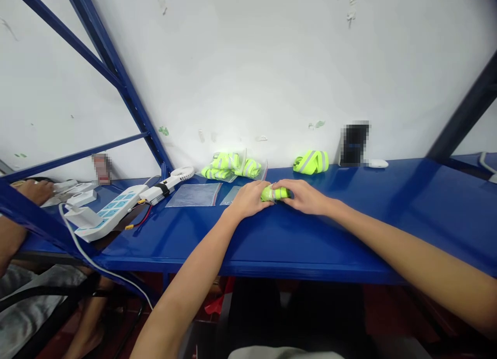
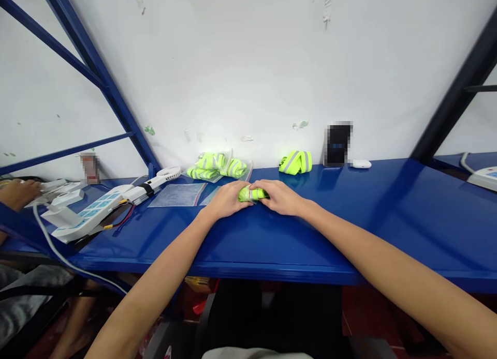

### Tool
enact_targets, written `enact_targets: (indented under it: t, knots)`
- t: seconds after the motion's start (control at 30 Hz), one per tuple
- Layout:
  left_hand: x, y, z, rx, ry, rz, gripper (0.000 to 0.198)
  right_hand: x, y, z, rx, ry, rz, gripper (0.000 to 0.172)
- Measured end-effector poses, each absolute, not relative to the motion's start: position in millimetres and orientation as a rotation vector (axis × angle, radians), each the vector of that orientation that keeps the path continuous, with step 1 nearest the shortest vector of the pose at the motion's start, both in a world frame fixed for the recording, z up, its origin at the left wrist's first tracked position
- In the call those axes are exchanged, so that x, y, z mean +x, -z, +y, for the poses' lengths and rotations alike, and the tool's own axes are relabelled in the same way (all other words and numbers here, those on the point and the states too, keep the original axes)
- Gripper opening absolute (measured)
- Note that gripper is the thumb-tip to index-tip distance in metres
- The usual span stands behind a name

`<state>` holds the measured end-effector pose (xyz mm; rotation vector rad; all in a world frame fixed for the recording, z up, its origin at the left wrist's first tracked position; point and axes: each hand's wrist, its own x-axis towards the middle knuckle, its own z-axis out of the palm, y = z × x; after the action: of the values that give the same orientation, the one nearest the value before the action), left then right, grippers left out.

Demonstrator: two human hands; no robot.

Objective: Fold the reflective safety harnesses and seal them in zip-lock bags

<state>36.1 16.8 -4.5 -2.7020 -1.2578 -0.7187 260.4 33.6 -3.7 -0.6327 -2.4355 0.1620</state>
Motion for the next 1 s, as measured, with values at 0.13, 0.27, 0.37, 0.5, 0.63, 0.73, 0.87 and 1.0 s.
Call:
enact_targets:
  t: [0.13, 0.27, 0.37, 0.5, 0.63, 0.73, 0.87, 1.0]
  knots:
    - [36, 3, 16, -2.718, 0.743, -1.262, 0.047, 256, 13, 34, -0.576, -0.171, -2.380, 0.045]
    - [34, 2, 14, -2.753, 0.892, -1.272, 0.046, 254, 16, 31, -0.556, -0.183, -2.332, 0.045]
    - [34, -1, 11, -2.774, 0.946, -1.275, 0.042, 253, 13, 26, -0.637, -0.220, -2.323, 0.048]
    - [34, -4, 10, -2.789, 0.913, -1.311, 0.042, 252, 11, 25, -0.640, -0.216, -2.262, 0.035]
    - [33, -6, 9, -2.795, 0.892, -1.310, 0.039, 250, 9, 27, -0.652, -0.163, -2.216, 0.030]
    - [31, -6, 9, -2.786, 0.905, -1.300, 0.039, 249, 3, 26, -0.673, -0.077, -2.224, 0.029]
    - [31, -8, 9, -2.802, 0.876, -1.307, 0.037, 252, -5, 26, -0.654, -0.150, -2.267, 0.029]
    - [31, -9, 8, -2.814, 0.856, -1.321, 0.037, 253, -4, 24, -0.682, -0.315, -2.152, 0.023]
